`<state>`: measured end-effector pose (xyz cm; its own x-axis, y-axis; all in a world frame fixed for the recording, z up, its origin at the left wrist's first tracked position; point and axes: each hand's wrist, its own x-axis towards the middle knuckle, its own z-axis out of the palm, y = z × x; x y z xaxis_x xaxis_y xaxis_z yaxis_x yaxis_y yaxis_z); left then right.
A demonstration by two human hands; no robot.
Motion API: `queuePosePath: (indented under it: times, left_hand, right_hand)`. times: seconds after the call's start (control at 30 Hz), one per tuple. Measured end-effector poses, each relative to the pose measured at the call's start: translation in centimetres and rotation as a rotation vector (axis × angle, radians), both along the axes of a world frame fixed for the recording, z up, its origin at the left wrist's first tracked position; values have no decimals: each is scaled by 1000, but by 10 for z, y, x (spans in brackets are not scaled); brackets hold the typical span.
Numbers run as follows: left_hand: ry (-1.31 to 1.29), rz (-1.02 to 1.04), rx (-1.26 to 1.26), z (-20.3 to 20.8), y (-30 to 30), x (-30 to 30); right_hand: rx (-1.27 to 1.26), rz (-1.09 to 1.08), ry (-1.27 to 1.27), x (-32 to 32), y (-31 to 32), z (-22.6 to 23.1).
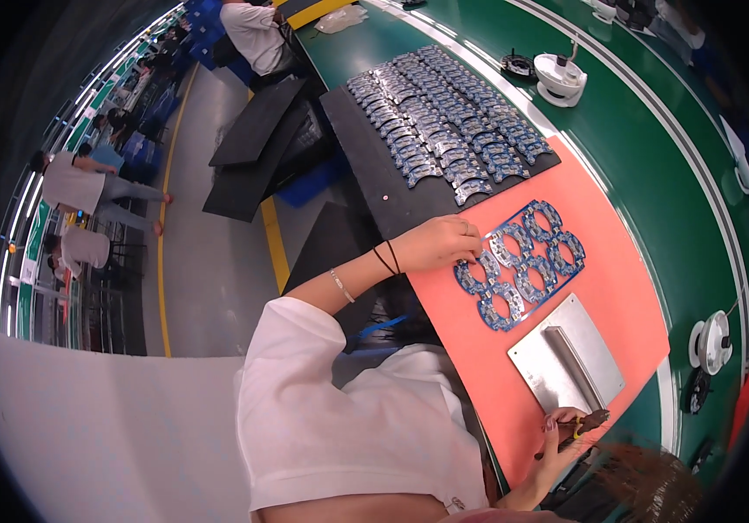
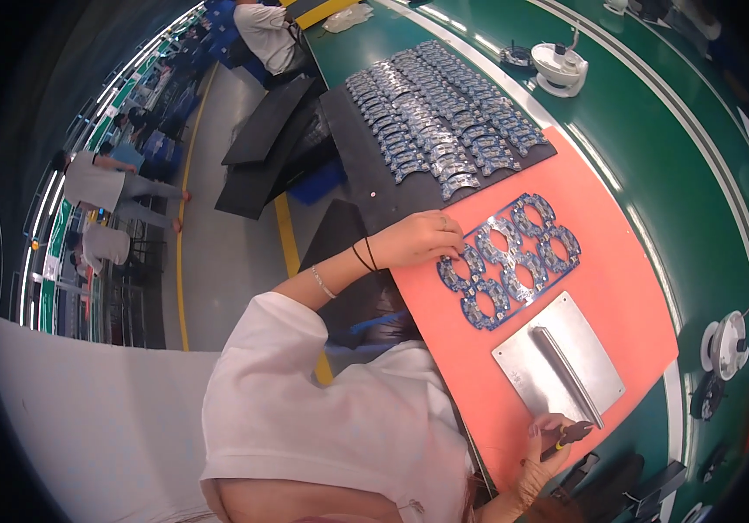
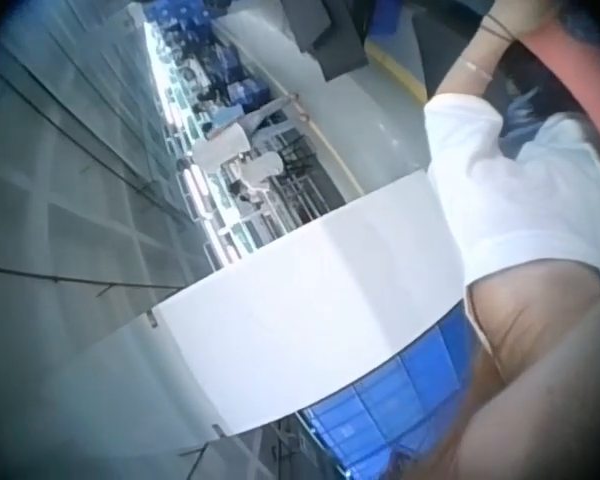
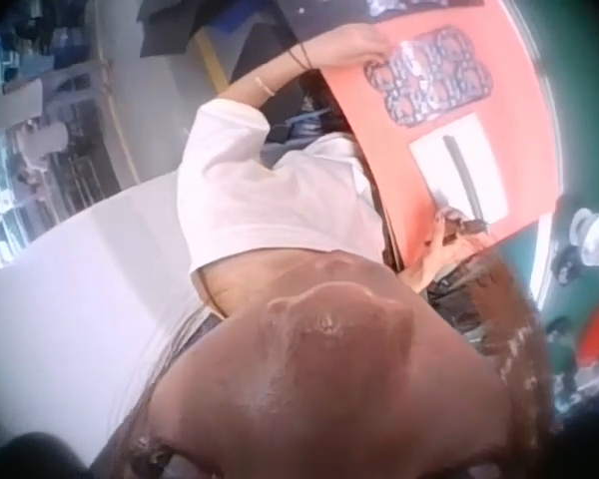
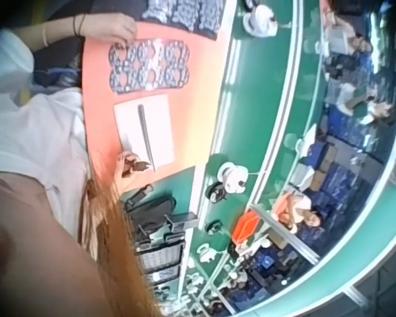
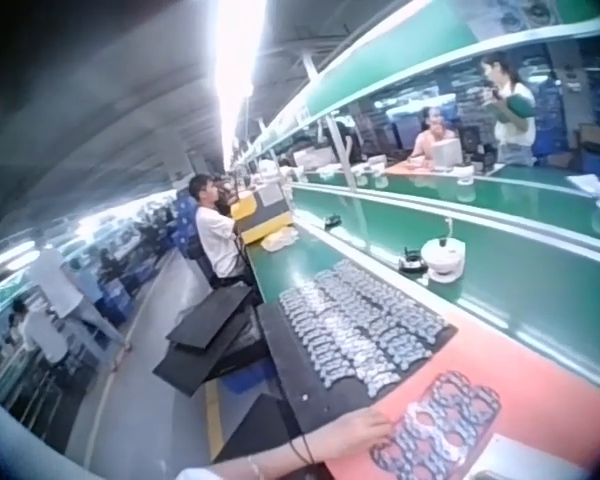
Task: Breaking apart PCB board panels, trimming excess material with pliers, and assembling them into LED fixture components on an assembly line.
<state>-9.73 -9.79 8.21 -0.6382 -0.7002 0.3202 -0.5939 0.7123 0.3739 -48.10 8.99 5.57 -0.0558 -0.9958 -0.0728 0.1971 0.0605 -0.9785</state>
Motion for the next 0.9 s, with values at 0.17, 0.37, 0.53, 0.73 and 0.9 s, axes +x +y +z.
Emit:
queuePosePath:
  times: [0.17, 0.37, 0.53, 0.73, 0.9]
  left_hand:
    - [31, -5, -166, -9, 4, 0]
    - [40, 6, -126, -15, 7, -1]
    - [265, 215, 70, 7, 33, 3]
    - [345, 740, 209, -3, 114, 34]
    - [52, 827, -80, 0, 125, 21]
  right_hand:
    - [-115, -35, -63, -4, -2, -3]
    - [-69, -85, -181, 4, 1, 8]
    - [-72, -42, -218, -6, -1, -5]
    - [-112, -30, -417, -8, -2, -12]
    - [-51, -87, -297, -13, 6, -20]
